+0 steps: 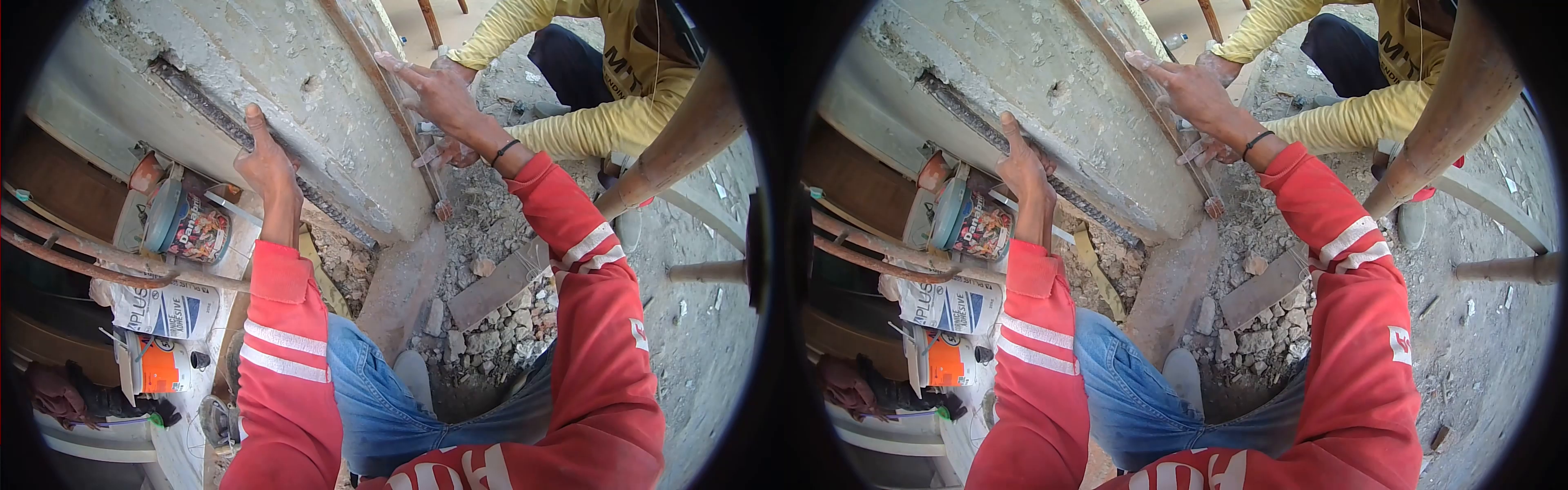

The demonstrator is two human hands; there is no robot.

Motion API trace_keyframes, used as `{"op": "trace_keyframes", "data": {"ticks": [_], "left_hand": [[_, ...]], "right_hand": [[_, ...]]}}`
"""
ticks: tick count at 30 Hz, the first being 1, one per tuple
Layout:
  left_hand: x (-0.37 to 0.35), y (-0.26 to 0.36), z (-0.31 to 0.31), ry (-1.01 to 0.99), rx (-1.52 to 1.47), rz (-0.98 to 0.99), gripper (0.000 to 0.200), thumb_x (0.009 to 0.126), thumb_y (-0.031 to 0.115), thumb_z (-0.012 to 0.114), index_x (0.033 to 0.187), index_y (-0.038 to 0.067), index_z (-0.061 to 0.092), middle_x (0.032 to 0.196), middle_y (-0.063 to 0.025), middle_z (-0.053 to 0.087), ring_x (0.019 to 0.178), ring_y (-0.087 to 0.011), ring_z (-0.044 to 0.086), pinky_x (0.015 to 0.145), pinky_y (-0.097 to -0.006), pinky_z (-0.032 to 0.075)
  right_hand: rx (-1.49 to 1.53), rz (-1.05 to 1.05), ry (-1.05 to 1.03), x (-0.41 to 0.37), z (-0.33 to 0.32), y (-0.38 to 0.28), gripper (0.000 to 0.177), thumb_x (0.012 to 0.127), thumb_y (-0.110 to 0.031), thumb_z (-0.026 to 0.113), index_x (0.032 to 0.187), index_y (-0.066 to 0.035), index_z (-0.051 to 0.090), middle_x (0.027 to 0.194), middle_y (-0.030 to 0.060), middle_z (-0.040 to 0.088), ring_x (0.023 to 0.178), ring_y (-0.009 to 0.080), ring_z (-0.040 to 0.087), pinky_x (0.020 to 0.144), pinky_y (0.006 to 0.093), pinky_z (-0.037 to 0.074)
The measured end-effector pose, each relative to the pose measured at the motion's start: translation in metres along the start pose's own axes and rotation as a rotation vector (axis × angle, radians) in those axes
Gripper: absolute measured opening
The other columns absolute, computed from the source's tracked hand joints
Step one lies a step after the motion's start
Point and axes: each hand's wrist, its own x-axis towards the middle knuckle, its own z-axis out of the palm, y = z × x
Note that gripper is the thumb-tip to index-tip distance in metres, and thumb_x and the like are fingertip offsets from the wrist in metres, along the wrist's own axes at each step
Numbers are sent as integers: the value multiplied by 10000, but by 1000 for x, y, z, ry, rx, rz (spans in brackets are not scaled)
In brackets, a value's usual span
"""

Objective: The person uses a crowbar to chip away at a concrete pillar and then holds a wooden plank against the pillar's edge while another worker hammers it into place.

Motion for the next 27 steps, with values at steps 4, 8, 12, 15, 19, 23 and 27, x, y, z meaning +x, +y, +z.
{"op": "trace_keyframes", "data": {"ticks": [4, 8, 12, 15, 19, 23, 27], "left_hand": [[1, 0, 0, 8, 8, -10, 830, 808, 803, 704, 807, -3, 505, 599, -17, 443, 498, -169, 459, 432, -349, 412], [1, -1, 1, 12, -2, 3, 831, 802, 805, 708, 813, 0, 504, 589, -12, 435, 491, -169, 458, 427, -348, 412], [-3, 3, 4, 24, 1, 1, 738, 835, 782, 693, 681, 103, 450, 536, 3, 397, 456, -153, 416, 420, -340, 368], [-2, 3, 3, 28, 2, 5, 729, 837, 780, 693, 642, 125, 440, 516, 3, 387, 438, -154, 405, 413, -344, 363], [1, 1, 0, -3, 0, -2, 780, 808, 799, 707, 712, 55, 490, 519, -11, 402, 434, -173, 433, 403, -358, 404], [1, 0, 1, 9, 15, 11, 789, 809, 803, 701, 695, 49, 497, 514, -15, 405, 435, -174, 442, 406, -358, 418], [-1, 1, 3, 34, 38, 22, 754, 833, 795, 682, 627, 108, 450, 508, -10, 401, 437, -160, 422, 419, -344, 384]], "right_hand": [[-30, 22, -17, 0, 1, -1, 931, 849, -151, 786, 1628, -319, 307, 1237, 142, 709, 826, 338, 730, 686, 460, 579], [-21, 2, 11, -2, 2, -1, 912, 855, -111, 757, 1624, -315, 313, 1302, 142, 691, 825, 346, 733, 680, 458, 583], [-48, 26, -4, -2, 2, -2, 857, 873, -79, 697, 1615, -286, 322, 1342, 147, 673, 819, 360, 735, 682, 466, 588], [-69, 40, -21, -2, 4, -2, 828, 884, -82, 675, 1611, -267, 324, 1319, 156, 680, 828, 369, 733, 697, 471, 590], [-83, 32, -17, -2, 2, -3, 813, 883, -90, 675, 1605, -246, 334, 1249, 157, 701, 890, 377, 728, 755, 476, 592], [-103, 10, 18, -1, 2, -3, 799, 878, -83, 676, 1599, -224, 360, 1225, 134, 707, 993, 364, 713, 810, 473, 587], [-80, -42, 83, 0, 5, -1, 778, 872, -65, 676, 1587, -207, 405, 1301, 119, 686, 1167, 342, 653, 972, 464, 539]]}}
